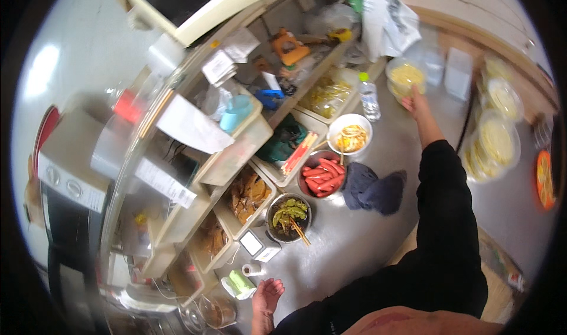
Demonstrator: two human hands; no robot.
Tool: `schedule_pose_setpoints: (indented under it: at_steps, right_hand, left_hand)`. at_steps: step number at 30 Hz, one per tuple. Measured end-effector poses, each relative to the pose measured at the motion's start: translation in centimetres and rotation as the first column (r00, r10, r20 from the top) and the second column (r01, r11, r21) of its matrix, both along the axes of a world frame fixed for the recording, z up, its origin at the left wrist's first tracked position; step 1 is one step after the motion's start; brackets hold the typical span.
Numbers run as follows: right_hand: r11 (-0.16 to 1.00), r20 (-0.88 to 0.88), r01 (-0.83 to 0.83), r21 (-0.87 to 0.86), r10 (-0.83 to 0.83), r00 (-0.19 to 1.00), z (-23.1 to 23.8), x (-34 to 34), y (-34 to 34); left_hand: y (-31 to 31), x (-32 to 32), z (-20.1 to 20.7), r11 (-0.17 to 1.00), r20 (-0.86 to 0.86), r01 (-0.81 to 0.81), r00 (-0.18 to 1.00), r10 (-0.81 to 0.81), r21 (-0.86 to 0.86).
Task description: The person assembles a bento-style meal by placing noodles, shredded vegetables, and meatballs into a container, then adds condiments and a receipt before tying the bag. The person uses a microwave to heat noodles, grates vegetables, and uses chopsticks to place meatballs.
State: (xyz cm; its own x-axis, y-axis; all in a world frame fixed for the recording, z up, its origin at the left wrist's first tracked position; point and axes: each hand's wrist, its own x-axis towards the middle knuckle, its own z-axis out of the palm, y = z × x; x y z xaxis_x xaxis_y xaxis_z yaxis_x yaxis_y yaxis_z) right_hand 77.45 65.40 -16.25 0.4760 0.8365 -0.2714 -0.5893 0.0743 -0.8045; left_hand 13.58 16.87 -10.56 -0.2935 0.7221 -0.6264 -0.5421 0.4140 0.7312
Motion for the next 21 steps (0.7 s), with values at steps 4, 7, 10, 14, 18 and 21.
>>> schedule_pose_setpoints:
  at_steps: [4, 7, 10, 14, 18, 21]
  right_hand:
    - [0.994, -0.068, 0.049, -0.094, -0.055, 0.996, 0.4, 0.9, 4.1]
    - [0.989, -0.177, 0.057, -0.134, -0.081, 0.981, 0.1, 1.5, 6.0]
    - [0.988, -0.213, 0.150, -0.047, -0.157, 0.964, -0.5, 1.8, 6.5]
    - [0.993, -0.174, 0.121, 0.015, -0.116, 0.978, -0.7, 1.3, 4.1]
    - [0.985, -0.064, 0.086, 0.148, -0.077, 0.995, 0.8, -0.8, -1.5]
    - [0.977, 0.005, 0.025, 0.213, -0.027, 1.000, 3.1, -3.2, -7.1]
  left_hand:
    - [0.1, -0.7, -0.3, 0.997, -0.004, -0.067, 0.998, 0.066, -0.028]
    - [0.5, -1.1, -0.5, 0.995, 0.012, -0.094, 0.995, 0.094, -0.017]
    - [1.0, -1.0, -0.5, 0.995, -0.020, -0.098, 0.995, 0.098, -0.011]
    - [0.9, -0.9, -0.2, 0.996, 0.006, -0.082, 0.997, 0.082, 0.020]
    - [-0.3, -1.4, -0.4, 0.996, 0.014, -0.080, 0.997, 0.080, 0.049]
    - [-1.5, -1.9, -1.2, 0.995, 0.033, -0.079, 0.996, 0.077, 0.057]
